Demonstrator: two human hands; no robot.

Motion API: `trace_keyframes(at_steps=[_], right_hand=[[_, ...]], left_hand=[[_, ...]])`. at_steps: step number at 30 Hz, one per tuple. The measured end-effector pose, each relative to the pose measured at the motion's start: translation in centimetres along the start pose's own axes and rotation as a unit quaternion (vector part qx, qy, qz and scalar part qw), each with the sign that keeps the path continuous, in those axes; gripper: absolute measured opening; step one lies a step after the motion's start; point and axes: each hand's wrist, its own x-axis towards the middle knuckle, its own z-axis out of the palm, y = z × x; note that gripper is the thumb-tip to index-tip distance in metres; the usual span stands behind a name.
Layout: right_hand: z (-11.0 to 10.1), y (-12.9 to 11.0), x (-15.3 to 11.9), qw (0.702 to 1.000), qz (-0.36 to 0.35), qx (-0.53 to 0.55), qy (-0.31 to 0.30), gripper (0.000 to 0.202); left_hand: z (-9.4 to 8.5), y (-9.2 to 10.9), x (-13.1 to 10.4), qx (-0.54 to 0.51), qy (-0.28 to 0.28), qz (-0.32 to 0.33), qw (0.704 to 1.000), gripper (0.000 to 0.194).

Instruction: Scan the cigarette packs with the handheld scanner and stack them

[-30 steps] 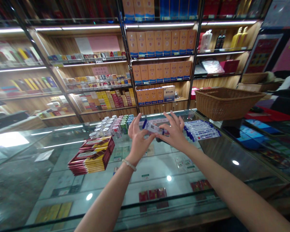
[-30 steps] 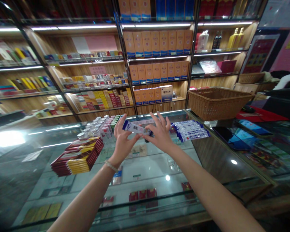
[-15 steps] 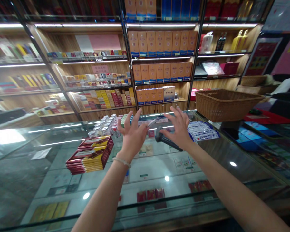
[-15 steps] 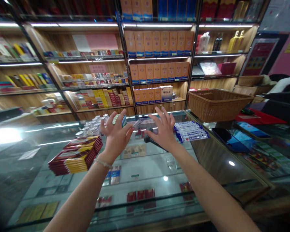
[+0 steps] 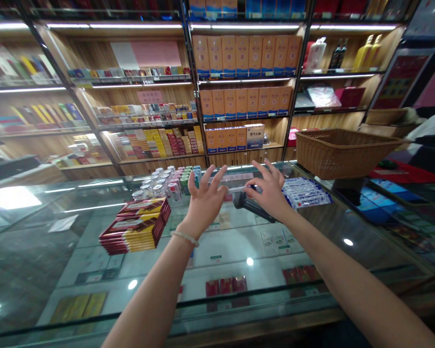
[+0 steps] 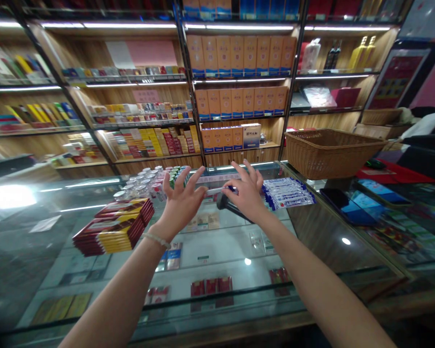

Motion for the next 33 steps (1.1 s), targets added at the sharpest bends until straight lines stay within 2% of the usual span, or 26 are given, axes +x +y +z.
trace_keyframes(at_steps=[6, 14, 20, 23, 26, 31, 33], right_hand=[[0.6, 1.0, 0.3, 0.991, 0.109, 0.071, -0.003, 0.032], [1.0, 2.4, 0.3, 0.982, 0.138, 0.122, -0.049, 0.028], [0.7, 2.4, 0.3, 0.985, 0.141, 0.084, -0.060, 0.034], [0.4, 2.5, 0.7, 0.981, 0.162, 0.070, -0.076, 0.044], [0.4, 2.4, 0.7, 0.975, 0.181, 0.003, -0.131, 0.057], [1.7, 1.5, -1.3, 0.948, 0.135, -0.136, -0.254, 0.099], [2.4, 1.1, -2.4, 0.940, 0.124, -0.162, -0.275, 0.106]], left_hand=[[-0.2, -0.4, -0.5, 0.017, 0.016, -0.032, 0.999, 0.051], [0.3, -0.9, -0.9, 0.007, 0.034, -0.042, 0.999, 0.024], [0.7, -0.8, -1.1, 0.005, 0.034, -0.056, 0.998, 0.024], [0.9, -1.0, -1.3, -0.003, 0.039, -0.072, 0.997, 0.020], [0.9, -1.2, -1.5, -0.005, 0.032, -0.086, 0.996, 0.018], [1.0, -1.7, -1.7, -0.011, 0.024, -0.120, 0.992, 0.018], [1.2, -1.8, -1.8, -0.015, 0.026, -0.126, 0.992, 0.018]])
